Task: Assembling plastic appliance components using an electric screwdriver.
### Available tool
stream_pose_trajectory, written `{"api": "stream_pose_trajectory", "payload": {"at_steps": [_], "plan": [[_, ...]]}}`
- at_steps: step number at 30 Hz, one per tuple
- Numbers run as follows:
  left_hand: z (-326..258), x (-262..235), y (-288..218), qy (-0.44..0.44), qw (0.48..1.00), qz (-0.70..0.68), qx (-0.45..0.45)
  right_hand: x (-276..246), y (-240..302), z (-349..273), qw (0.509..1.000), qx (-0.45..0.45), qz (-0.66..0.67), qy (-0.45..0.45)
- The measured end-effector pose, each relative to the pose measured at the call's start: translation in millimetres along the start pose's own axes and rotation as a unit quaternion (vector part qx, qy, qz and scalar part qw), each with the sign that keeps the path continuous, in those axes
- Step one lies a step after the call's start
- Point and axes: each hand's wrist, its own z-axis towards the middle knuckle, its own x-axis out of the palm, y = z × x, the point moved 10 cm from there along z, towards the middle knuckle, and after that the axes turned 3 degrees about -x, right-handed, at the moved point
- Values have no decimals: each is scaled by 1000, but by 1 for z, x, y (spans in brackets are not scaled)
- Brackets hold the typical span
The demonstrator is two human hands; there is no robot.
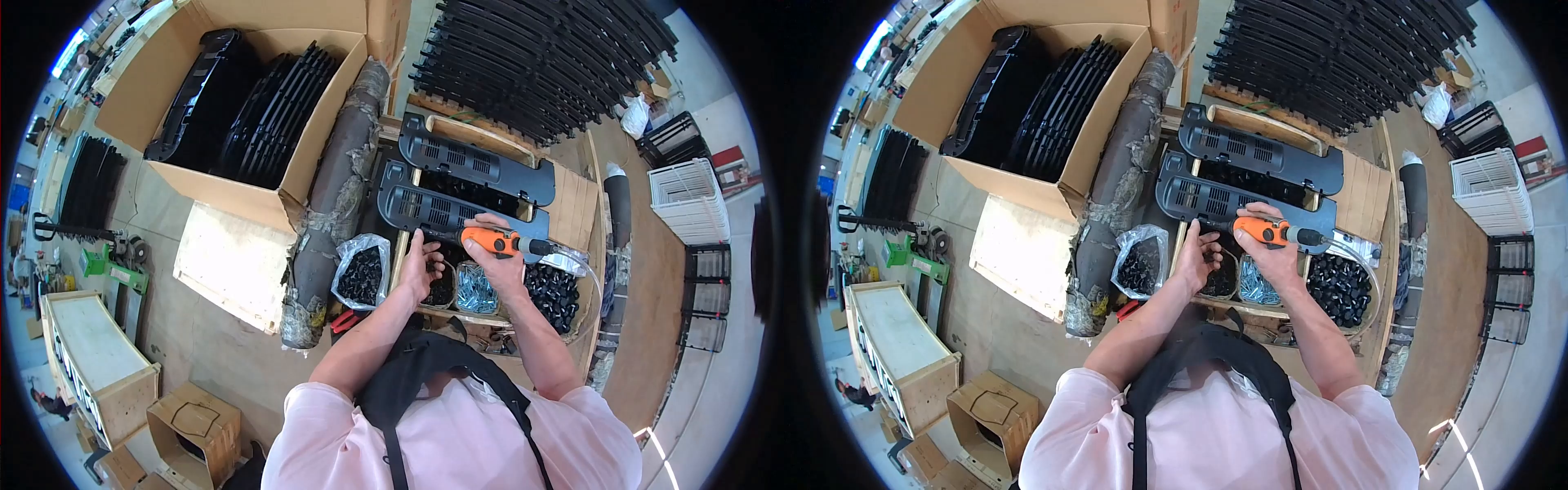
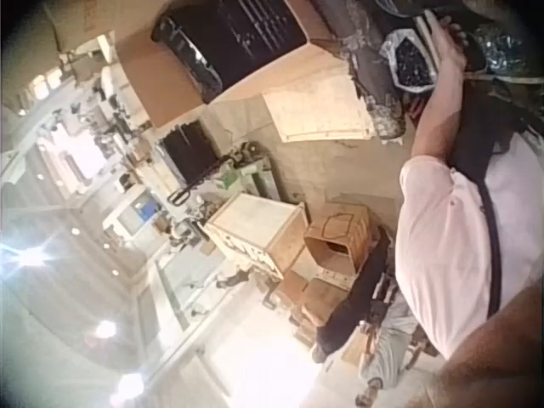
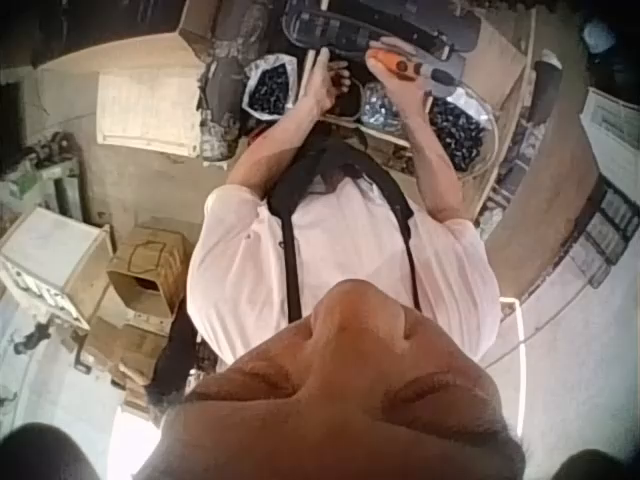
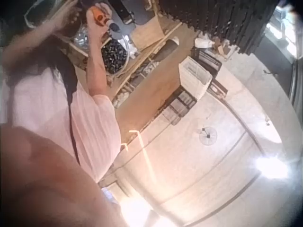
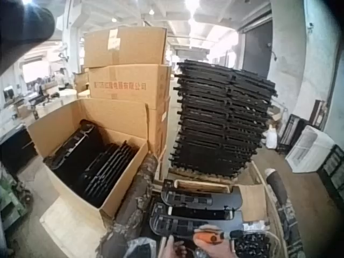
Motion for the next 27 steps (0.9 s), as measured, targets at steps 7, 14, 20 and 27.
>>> {"api": "stream_pose_trajectory", "payload": {"at_steps": [7,14,20,27], "plan": [[10,7,-13,1,999,24,42,18,3,10,997,-3,-61,40],[12,6,-19,-18,995,29,97,48,15,19,971,11,-207,121],[10,8,-20,-36,993,26,107,49,6,26,961,44,-241,124],[9,6,-23,-52,990,55,122,48,28,31,973,-38,-177,145]]}}
